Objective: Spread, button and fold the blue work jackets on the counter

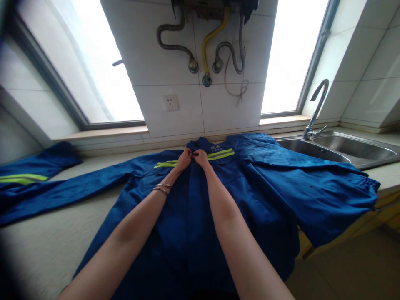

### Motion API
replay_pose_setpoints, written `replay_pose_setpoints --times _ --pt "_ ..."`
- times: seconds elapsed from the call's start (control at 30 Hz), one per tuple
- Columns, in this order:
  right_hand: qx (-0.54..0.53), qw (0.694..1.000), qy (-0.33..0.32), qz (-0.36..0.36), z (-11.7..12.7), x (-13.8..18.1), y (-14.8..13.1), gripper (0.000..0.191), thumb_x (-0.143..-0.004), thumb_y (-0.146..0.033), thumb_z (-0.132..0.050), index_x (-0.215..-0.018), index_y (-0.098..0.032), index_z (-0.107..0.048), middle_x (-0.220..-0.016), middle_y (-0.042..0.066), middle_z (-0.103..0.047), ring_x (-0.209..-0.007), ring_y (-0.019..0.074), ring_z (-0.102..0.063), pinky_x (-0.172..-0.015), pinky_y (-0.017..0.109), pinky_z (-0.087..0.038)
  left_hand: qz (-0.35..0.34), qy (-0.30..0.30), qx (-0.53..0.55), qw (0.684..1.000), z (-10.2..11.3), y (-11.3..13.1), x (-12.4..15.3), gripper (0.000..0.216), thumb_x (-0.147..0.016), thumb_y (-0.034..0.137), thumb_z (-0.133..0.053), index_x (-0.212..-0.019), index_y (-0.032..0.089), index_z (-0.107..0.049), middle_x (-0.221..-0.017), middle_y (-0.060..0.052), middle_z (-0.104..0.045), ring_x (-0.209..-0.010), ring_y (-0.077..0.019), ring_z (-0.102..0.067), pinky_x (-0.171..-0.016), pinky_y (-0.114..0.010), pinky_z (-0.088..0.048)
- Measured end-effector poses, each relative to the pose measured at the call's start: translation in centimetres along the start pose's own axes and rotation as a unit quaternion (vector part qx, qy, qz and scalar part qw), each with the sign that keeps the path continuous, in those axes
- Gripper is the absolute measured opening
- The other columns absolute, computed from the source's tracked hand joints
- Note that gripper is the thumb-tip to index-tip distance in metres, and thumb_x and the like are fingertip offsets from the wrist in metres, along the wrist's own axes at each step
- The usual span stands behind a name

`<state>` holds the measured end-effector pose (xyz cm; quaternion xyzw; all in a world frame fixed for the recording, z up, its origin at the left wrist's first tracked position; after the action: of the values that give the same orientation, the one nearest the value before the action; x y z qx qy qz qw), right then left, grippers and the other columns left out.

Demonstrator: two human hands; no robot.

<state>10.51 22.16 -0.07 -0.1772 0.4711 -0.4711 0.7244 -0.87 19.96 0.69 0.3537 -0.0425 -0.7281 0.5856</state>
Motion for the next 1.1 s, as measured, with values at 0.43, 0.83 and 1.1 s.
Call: replay_pose_setpoints --times 0.43,0.83,1.1 --pt "0.279 0.944 -0.144 -0.105 -1.8 2.2 -0.4 0.059 -0.096 -0.047 -0.03 -0.142 -0.013 -0.046 -0.151 0.014 -0.037 -0.139 0.0329 -0.028 -0.112 0.058 -0.014 0.064 -0.164 -0.205 0.963 0.2 -2.3 2.2 0.055 -0.095 0.048 -0.029 -0.146 0.03 -0.038 -0.153 -0.015 -0.032 -0.14 -0.0468 -0.02 -0.096 -0.08 -0.017" --pt "0.3 0.933 -0.138 -0.144 -2.0 2.0 0.5 0.065 -0.095 -0.052 -0.026 -0.148 -0.016 -0.036 -0.156 0.011 -0.028 -0.142 0.0346 -0.021 -0.111 0.064 -0.005 0.122 -0.075 -0.265 0.954 1.4 -2.0 4.2 0.061 -0.092 0.049 -0.028 -0.136 0.015 -0.053 -0.15 -0.019 -0.035 -0.138 -0.0512 -0.018 -0.1 -0.078 -0.01" --pt "0.217 0.958 -0.173 -0.077 -1.2 1.8 -0.4 0.061 -0.093 -0.054 -0.038 -0.144 -0.021 -0.043 -0.146 0.01 -0.046 -0.135 0.0328 -0.039 -0.111 0.062 -0.017 0.158 -0.201 -0.249 0.934 0.2 -4.0 3.7 0.071 -0.091 0.06 -0.018 -0.151 0.022 -0.03 -0.158 -0.017 -0.016 -0.138 -0.0534 -0.012 -0.094 -0.082 -0.01"
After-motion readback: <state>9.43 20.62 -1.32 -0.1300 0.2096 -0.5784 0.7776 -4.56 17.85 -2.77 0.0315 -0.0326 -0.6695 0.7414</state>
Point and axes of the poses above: each hand's wrist, its own x-axis away from the middle knuckle, its own z-axis out of the back of the hand, y = z × x, the point moved 8 cm from there along -x, towards the middle knuckle
